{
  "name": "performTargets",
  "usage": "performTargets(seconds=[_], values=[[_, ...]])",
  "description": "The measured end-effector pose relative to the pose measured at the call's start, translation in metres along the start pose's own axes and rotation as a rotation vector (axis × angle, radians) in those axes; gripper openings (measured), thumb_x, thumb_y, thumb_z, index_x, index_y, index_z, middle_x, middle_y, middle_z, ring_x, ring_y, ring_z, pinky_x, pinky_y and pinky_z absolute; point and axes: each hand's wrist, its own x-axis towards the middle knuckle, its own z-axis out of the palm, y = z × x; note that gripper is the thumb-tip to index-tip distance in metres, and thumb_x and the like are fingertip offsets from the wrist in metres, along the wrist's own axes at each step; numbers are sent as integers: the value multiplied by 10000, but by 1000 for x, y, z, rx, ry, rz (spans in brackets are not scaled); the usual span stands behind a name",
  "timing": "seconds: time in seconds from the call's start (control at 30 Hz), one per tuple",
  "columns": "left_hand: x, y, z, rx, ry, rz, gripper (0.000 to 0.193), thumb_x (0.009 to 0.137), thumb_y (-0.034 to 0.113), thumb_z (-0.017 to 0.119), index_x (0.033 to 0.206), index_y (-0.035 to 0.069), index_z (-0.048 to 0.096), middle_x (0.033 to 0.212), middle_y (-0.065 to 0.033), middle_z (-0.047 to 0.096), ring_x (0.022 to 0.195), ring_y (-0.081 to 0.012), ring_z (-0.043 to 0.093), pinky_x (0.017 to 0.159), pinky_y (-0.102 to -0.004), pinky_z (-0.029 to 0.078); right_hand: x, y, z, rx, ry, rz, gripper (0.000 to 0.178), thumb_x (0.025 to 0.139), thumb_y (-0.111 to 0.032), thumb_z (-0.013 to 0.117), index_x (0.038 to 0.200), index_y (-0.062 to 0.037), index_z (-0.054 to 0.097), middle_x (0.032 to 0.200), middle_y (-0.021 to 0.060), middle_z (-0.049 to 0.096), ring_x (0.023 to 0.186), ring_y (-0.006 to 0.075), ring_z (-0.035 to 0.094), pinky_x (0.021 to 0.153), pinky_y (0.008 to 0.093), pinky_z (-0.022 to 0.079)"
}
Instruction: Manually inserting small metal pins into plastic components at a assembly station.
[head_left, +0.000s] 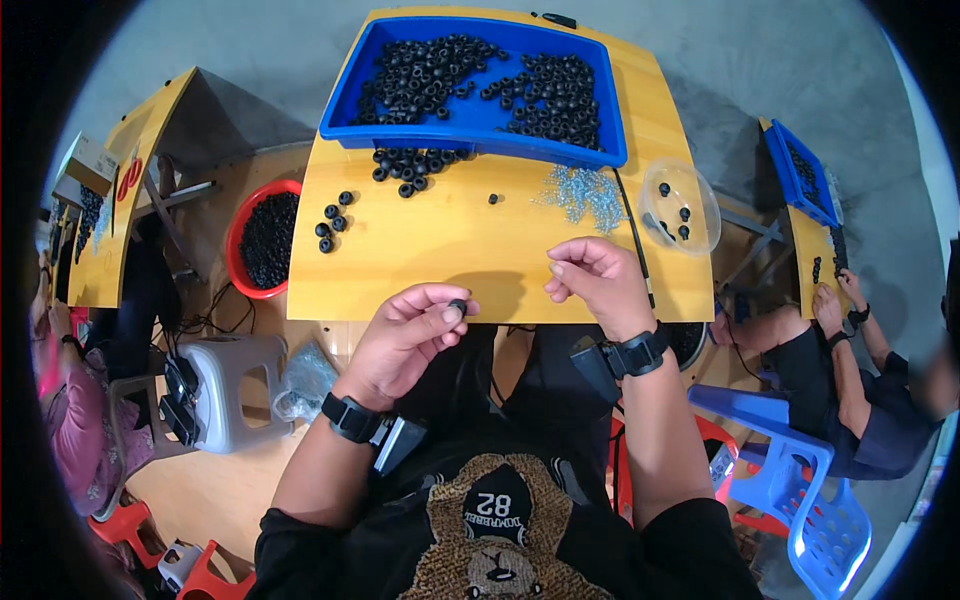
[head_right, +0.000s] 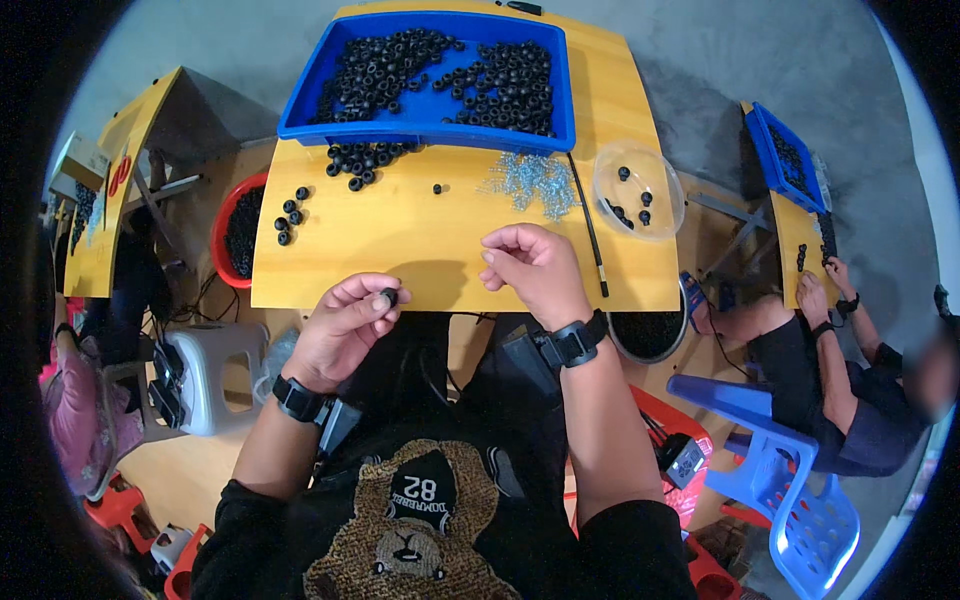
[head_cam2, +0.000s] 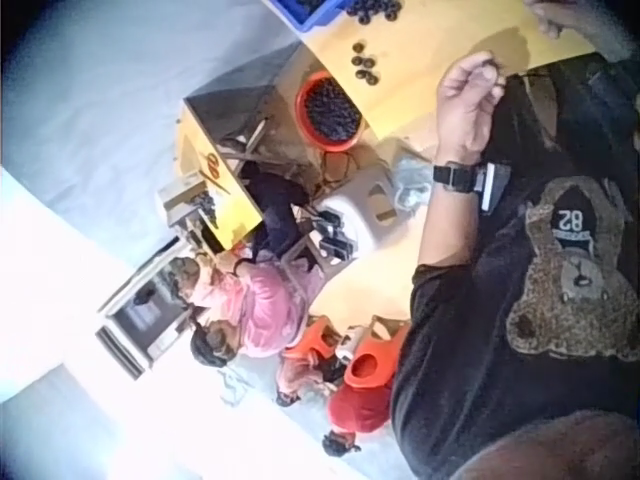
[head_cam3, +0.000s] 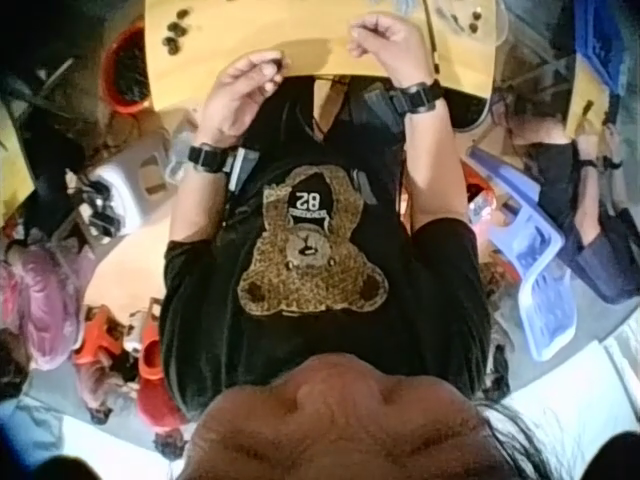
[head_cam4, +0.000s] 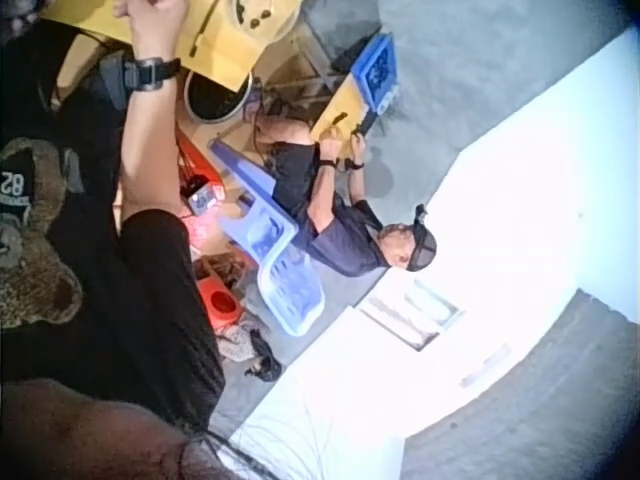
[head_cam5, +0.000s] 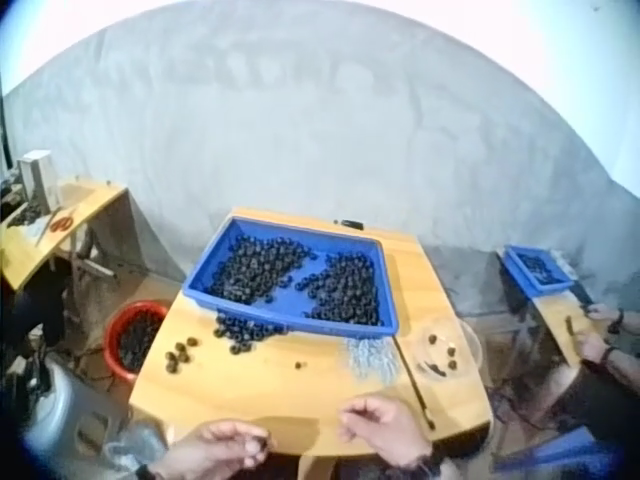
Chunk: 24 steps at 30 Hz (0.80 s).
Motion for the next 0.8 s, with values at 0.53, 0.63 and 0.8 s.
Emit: performTargets(seconds=[0.53, 0.63, 0.8], values=[[-4, -15, -7, -223, -14, -34, 266, 940, 71, 524, 1187, -15, 574, 1061, -120, 643, 918, -154, 645, 828, -230, 533, -22, -9, 27, -155, -183, -149, 226, 854, 43, 590, 1072, 27, 646, 1013, 78, 596, 831, 134, 632, 720, 239, 513], [-5, -16, -6, -226, 6, -36, 271, 938, 70, 526, 1192, -13, 569, 1066, -124, 642, 927, -155, 645, 828, -230, 534, -27, -6, 37, -59, -215, -100, 275, 860, 47, 581, 1133, 21, 608, 981, 60, 602, 826, 113, 617, 716, 229, 507], [-7, -19, -7, -286, -23, -7, 277, 939, 84, 533, 1198, -11, 561, 1043, -115, 644, 889, -141, 642, 795, -219, 536, -39, -8, 52, -24, -251, -74, 274, 864, 43, 589, 1137, 27, 577, 941, 48, 608, 808, 102, 608, 697, 224, 504]])
